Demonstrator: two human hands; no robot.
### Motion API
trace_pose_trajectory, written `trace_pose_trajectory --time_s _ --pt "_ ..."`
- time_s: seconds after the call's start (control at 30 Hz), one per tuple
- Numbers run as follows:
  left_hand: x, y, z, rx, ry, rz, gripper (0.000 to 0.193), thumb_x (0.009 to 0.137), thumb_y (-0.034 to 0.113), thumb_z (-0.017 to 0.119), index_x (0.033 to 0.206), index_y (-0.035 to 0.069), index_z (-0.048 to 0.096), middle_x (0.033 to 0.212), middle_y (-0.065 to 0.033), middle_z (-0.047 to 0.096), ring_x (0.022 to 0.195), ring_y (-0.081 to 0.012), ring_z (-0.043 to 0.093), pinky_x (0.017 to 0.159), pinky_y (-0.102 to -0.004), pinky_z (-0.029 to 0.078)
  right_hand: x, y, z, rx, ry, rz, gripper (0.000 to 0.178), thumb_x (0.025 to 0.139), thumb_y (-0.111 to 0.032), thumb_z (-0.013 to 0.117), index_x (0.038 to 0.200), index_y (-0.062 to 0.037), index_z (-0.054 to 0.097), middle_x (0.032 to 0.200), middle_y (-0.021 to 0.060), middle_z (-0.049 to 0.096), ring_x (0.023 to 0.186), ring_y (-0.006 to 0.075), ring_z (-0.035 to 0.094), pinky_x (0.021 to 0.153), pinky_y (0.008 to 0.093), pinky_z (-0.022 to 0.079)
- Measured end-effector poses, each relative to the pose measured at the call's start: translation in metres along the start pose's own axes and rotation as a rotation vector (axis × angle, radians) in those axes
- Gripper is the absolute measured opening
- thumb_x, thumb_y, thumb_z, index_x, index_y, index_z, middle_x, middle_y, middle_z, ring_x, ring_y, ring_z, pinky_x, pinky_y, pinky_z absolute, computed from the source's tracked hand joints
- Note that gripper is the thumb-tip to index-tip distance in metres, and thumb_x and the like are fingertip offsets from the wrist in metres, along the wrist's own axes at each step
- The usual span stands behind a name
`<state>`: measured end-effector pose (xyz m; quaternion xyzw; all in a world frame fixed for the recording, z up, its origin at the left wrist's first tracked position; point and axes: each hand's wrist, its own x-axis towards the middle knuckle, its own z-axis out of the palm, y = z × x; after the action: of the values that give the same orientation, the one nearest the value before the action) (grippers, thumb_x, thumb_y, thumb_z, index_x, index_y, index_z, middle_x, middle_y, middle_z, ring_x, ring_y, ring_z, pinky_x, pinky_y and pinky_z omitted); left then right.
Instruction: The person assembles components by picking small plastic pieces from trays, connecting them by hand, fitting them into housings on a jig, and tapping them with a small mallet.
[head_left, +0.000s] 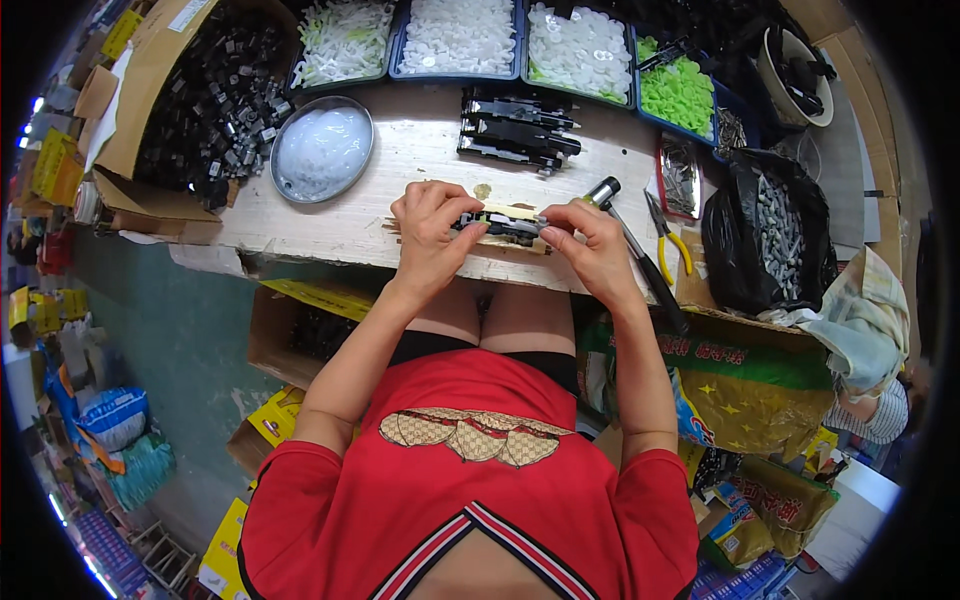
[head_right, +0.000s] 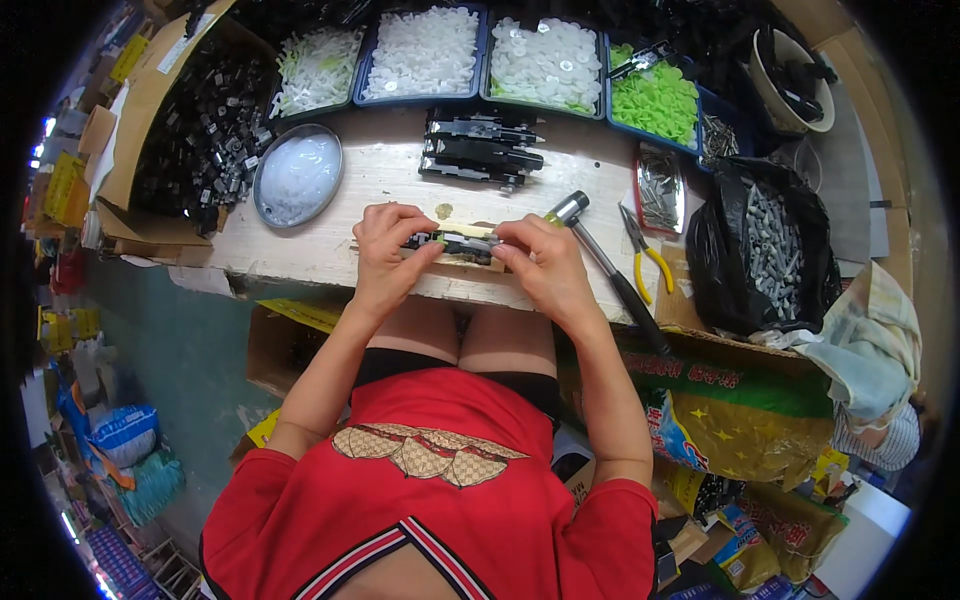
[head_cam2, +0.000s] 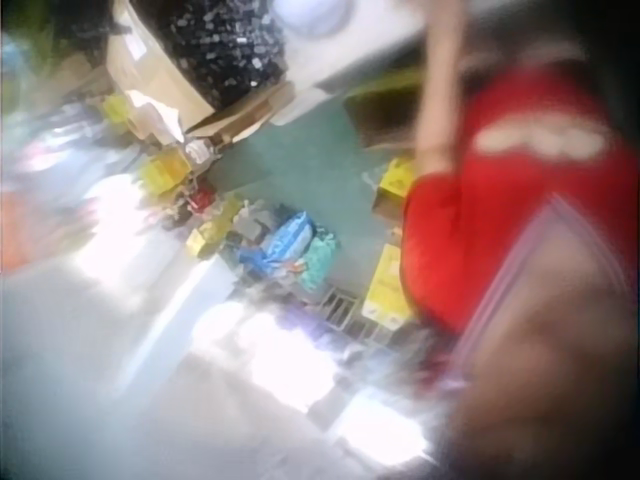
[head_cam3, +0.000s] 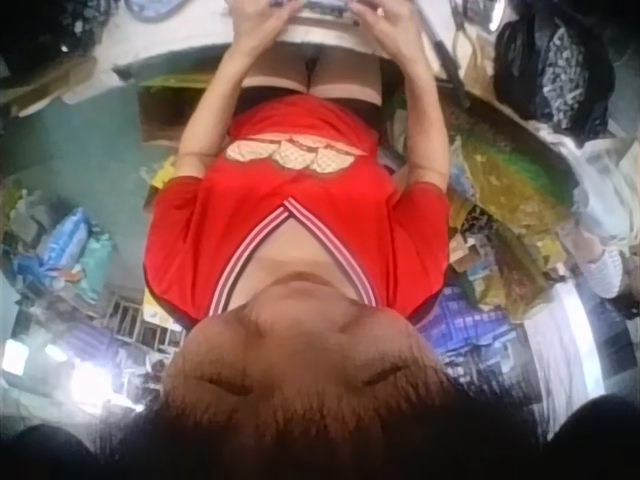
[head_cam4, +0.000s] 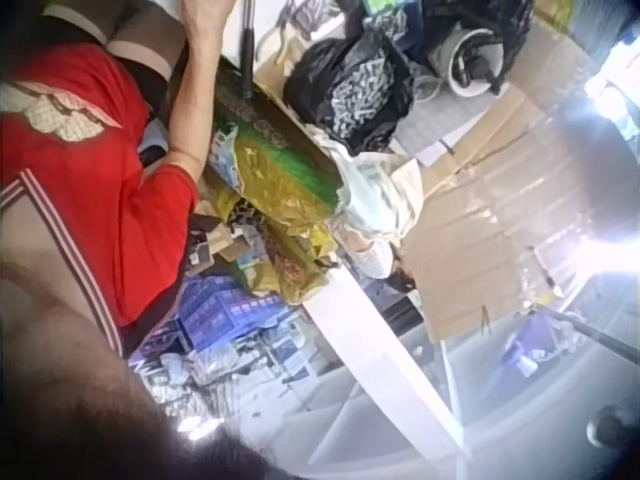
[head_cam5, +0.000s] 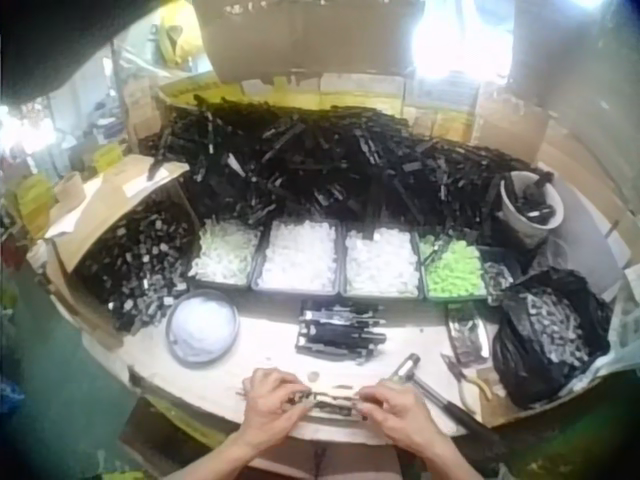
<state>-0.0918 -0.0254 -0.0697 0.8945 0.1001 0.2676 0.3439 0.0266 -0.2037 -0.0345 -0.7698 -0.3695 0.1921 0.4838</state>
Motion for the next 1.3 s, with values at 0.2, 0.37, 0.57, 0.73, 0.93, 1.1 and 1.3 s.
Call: trace_pose_trajectory --time_s 0.2,0.37,0.57,0.73,0.93,1.1,1.3 --pt "0.001 0.002 -0.001 -0.008 -0.017 -0.018 0.022 0.065 0.016 0.069 0.087 0.011 0.065 0.09 0.0002 0.056 0.092 -0.0189 0.045 0.081 -0.0332 0.028 0.005 -0.002 0.006 -0.108 0.016 -0.041 0.016 0.074 -0.006 0.065 0.089 -0.0003 0.063 0.074 0.0082 0.059 0.068 0.0177 0.057 0.06 0.0282 0.042" --pt "0.002 0.001 0.0 -0.004 -0.016 -0.014 0.023 0.065 0.016 0.069 0.087 0.011 0.065 0.089 0.0008 0.056 0.09 -0.0185 0.044 0.08 -0.033 0.028 0.006 -0.003 0.005 -0.12 -0.001 -0.012 0.015 0.074 -0.006 0.065 0.089 -0.0009 0.063 0.074 0.0078 0.059 0.068 0.0175 0.056 0.06 0.0288 0.042" --pt "0.002 0.001 0.0 -0.004 -0.016 -0.013 0.023 0.065 0.017 0.069 0.088 0.012 0.065 0.088 0.0014 0.055 0.089 -0.0181 0.044 0.079 -0.0326 0.027 0.009 -0.005 0.009 -0.113 0.002 -0.012 0.015 0.074 -0.006 0.064 0.086 0.0014 0.062 0.074 0.0132 0.06 0.066 0.0252 0.06 0.06 0.032 0.046" --pt "0.002 0.001 0.0 0.01 -0.023 -0.02 0.025 0.065 0.016 0.071 0.088 0.011 0.065 0.089 0.0009 0.057 0.09 -0.0185 0.046 0.08 -0.0318 0.028 0.009 0.001 0.014 -0.124 0.0 -0.011 0.015 0.075 -0.005 0.064 0.089 0.001 0.062 0.075 0.0084 0.059 0.067 0.0164 0.057 0.059 0.0278 0.043" --pt "0.003 0.001 0.0 -0.001 -0.014 0.021 0.01 0.064 0.013 0.069 0.073 0.013 0.064 0.086 0.0032 0.055 0.089 -0.0183 0.045 0.079 -0.0336 0.027 0.007 0.004 0.018 -0.139 0.063 -0.043 0.014 0.073 -0.006 0.065 0.084 0.001 0.062 0.074 0.0128 0.06 0.068 0.0276 0.059 0.062 0.0347 0.045" --pt "0.003 -0.001 0.002 0.03 -0.016 0.06 0.007 0.063 0.01 0.068 0.065 0.012 0.062 0.084 0.0034 0.054 0.088 -0.0183 0.045 0.078 -0.0346 0.027 0.001 -0.002 0.015 -0.565 0.084 -0.291 0.016 0.071 -0.004 0.063 0.086 -0.0086 0.062 0.08 0.003 0.058 0.076 0.0198 0.054 0.072 0.0343 0.036" --pt "0.005 0.002 0.0 0.041 -0.031 0.06 0.007 0.063 0.008 0.068 0.064 0.012 0.061 0.083 0.0028 0.054 0.087 -0.0184 0.045 0.077 -0.0342 0.027 -0.001 0.015 0.017 -0.638 0.11 -0.523 0.023 0.066 -0.002 0.058 0.087 -0.0114 0.059 0.081 0.0004 0.055 0.076 0.0173 0.051 0.073 0.0333 0.033"
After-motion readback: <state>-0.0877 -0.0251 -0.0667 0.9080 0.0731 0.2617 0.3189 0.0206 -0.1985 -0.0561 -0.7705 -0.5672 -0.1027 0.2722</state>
